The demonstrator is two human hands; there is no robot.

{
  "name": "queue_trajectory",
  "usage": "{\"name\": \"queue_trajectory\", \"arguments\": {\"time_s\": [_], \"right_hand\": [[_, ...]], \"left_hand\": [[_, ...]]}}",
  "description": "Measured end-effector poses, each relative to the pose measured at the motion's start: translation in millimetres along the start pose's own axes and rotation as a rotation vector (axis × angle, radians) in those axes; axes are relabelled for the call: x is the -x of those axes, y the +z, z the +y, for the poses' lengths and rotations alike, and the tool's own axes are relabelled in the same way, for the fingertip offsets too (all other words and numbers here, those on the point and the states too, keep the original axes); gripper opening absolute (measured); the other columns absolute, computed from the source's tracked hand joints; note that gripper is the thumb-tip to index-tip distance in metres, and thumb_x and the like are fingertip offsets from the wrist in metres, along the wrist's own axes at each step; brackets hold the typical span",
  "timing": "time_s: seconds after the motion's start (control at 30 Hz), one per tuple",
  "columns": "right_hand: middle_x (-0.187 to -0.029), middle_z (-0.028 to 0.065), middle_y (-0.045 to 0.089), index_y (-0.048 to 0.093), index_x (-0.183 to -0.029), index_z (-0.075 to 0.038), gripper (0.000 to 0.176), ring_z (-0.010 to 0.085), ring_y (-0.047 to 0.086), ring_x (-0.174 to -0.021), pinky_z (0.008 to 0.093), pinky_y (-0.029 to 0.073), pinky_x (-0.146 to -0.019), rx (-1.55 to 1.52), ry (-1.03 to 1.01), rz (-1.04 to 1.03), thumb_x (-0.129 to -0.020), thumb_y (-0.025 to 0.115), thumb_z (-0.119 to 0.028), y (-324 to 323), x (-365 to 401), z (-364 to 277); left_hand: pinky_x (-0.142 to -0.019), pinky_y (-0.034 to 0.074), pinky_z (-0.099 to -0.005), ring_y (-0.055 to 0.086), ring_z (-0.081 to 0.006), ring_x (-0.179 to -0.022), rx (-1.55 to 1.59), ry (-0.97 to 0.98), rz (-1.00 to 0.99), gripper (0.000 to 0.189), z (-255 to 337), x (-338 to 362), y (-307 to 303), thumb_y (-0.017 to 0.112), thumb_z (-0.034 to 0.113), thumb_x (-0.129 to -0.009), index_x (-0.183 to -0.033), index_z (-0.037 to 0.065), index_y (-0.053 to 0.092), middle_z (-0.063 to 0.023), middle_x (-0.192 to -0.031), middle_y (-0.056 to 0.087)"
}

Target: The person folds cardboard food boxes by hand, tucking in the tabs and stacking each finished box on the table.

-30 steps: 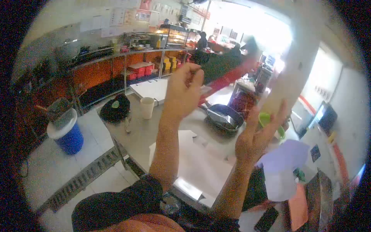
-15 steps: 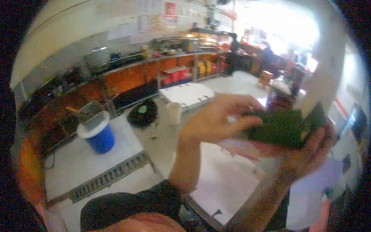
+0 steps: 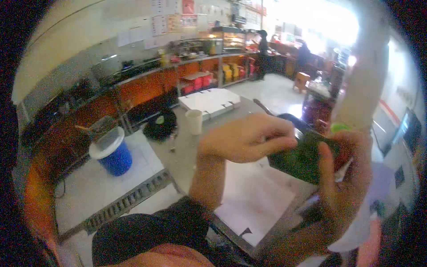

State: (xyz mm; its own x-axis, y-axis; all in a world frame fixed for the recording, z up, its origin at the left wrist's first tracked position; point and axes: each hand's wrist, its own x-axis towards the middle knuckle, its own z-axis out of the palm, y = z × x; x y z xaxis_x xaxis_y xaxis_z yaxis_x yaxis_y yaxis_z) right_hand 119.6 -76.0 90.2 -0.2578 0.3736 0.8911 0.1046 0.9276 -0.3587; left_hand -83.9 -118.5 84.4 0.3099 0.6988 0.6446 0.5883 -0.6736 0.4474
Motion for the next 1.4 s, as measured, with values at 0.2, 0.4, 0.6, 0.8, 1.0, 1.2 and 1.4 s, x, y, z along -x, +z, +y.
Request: {"name": "queue_trajectory", "arguments": {"time_s": [0.2, 0.4, 0.6, 0.8, 1.0, 1.2, 1.4], "right_hand": [[-0.075, 0.0056, 0.052, 0.057, -0.082, -0.005, 0.023, 0.0138, 0.05, -0.064, 0.0271, 0.037, -0.055, 0.132, -0.069, -0.202, -0.067, 0.075, -0.003, -6, 3, -5], [-0.077, 0.0058, 0.053, 0.058, -0.082, -0.004, 0.018, 0.0133, 0.051, -0.063, 0.0253, 0.042, -0.055, -0.001, -0.063, 0.147, -0.073, 0.073, -0.003, 9, -2, 10], [-0.085, 0.0019, 0.053, 0.061, -0.083, -0.003, 0.016, 0.0093, 0.05, -0.078, 0.0212, 0.038, -0.066, -0.073, -0.043, -0.022, -0.073, 0.073, -0.001, 2, -4, 8], [-0.09, 0.008, 0.056, 0.062, -0.086, -0.003, 0.017, 0.0175, 0.057, -0.084, 0.0263, 0.047, -0.067, 0.005, -0.061, -0.157, -0.073, 0.073, -0.003, 1, -7, 25], [-0.101, 0.0083, 0.06, 0.062, -0.089, -0.001, 0.018, 0.018, 0.056, -0.099, 0.0308, 0.042, -0.09, -0.247, 0.119, -0.159, -0.074, 0.072, -0.001, 3, -9, 39], [-0.103, 0.0087, 0.057, 0.062, -0.088, 0.001, 0.016, 0.0183, 0.054, -0.1, 0.0318, 0.042, -0.09, -0.281, 0.174, -0.181, -0.075, 0.072, 0.0, -1, -4, 44], [-0.105, 0.0137, 0.061, 0.06, -0.092, 0.0, 0.019, 0.0165, 0.056, -0.1, 0.032, 0.046, -0.085, -0.152, 0.271, -0.156, -0.077, 0.071, 0.001, 16, 2, 17]], "left_hand": [[-0.063, 0.047, -0.0262, 0.059, -0.0103, -0.072, -0.048, 0.107, 0.013, 0.016, 0, 3, 5, 0.06, 0.014, -0.089, -0.099, 0.002, 0.061, -0.0043, -0.081, 0.062], [-0.071, 0.052, -0.0245, 0.063, -0.0114, -0.08, 0.272, -0.213, 0.187, 0.022, 6, 7, 4, 0.069, 0.003, -0.08, -0.101, 0.0, 0.062, -0.0069, -0.088, 0.067], [-0.067, 0.048, -0.0226, 0.061, -0.0084, -0.074, 0.202, -0.163, 0.298, 0.018, 15, 6, 2, 0.07, 0.005, -0.079, -0.096, 0.0, 0.065, -0.0043, -0.081, 0.067], [-0.068, 0.049, -0.0285, 0.062, -0.0145, -0.072, -0.149, -0.061, 0.225, 0.02, 17, 1, 6, 0.065, 0.004, -0.081, -0.101, 0.0, 0.064, -0.0123, -0.088, 0.068], [-0.076, 0.048, -0.0345, 0.063, -0.0281, -0.082, -0.028, 0.103, 0.33, 0.019, 10, 2, 0, 0.054, 0.0, -0.083, -0.099, 0.0, 0.063, -0.017, -0.092, 0.065], [-0.082, 0.045, -0.039, 0.056, -0.0373, -0.091, -0.089, 0.23, 0.375, 0.018, -5, 2, 17, 0.054, 0.004, -0.079, -0.096, -0.001, 0.057, -0.019, -0.091, 0.059], [-0.089, 0.043, -0.0353, 0.054, -0.0256, -0.099, -0.311, 0.213, 0.377, 0.023, 7, 13, 10, 0.057, 0.007, -0.076, -0.097, -0.001, 0.055, -0.0126, -0.097, 0.055]]}}
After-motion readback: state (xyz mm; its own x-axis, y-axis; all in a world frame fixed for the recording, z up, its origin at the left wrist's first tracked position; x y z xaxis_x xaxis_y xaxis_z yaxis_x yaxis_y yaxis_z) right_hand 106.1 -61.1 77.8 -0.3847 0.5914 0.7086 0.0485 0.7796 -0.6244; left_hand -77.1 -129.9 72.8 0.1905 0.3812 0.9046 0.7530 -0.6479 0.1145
